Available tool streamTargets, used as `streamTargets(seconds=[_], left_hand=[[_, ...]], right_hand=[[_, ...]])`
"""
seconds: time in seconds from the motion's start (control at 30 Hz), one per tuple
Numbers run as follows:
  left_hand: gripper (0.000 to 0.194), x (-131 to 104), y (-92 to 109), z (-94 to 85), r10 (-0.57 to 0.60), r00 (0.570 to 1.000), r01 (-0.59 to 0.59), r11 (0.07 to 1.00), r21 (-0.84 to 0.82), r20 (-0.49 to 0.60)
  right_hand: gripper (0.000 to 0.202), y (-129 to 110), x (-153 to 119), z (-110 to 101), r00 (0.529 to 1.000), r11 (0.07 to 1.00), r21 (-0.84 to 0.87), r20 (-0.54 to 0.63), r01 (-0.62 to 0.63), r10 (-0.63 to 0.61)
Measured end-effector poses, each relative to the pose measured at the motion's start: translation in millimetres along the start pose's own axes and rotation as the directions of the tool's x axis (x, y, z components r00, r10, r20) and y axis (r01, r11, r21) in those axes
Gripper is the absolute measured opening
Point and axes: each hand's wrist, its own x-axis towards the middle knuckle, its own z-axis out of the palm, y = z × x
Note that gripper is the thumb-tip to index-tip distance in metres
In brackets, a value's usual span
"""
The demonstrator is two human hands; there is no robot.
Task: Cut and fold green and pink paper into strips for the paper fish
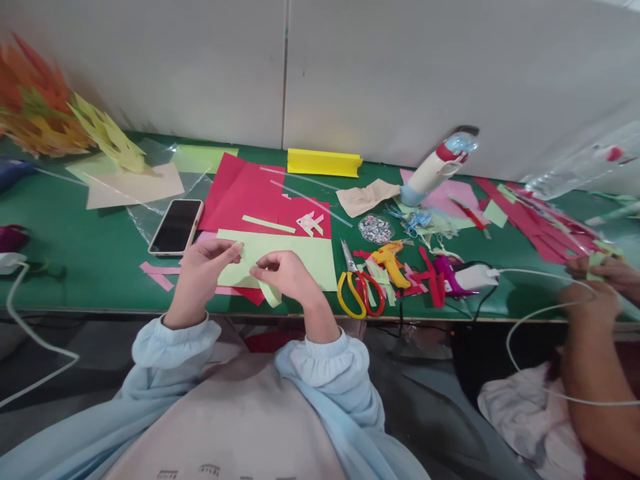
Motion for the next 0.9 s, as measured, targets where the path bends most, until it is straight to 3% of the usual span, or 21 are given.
streamTargets(seconds=[0.13,0.37,0.9], left_hand=[[0.022,5,3,-5.0,0.015,0.994,-0.016,1.0,-0.009,-0.108],[0.025,13,-1,-15.2,-0.031,0.971,0.002,0.993,-0.121,-0.239],[0.027,16,-3,-20.2,-0.032,0.962,-0.02,0.982,-0.187,-0.272]], right_hand=[[0.04,4,-6,-2,0.997,0.998,-0.005,0.043,-0.057,0.057],[0.039,13,-11,-6,0.998,0.999,0.02,0.05,-0.041,0.04],[0.04,26,-7,-9,0.997,0.99,0.12,-0.016,-0.076,0.079]])
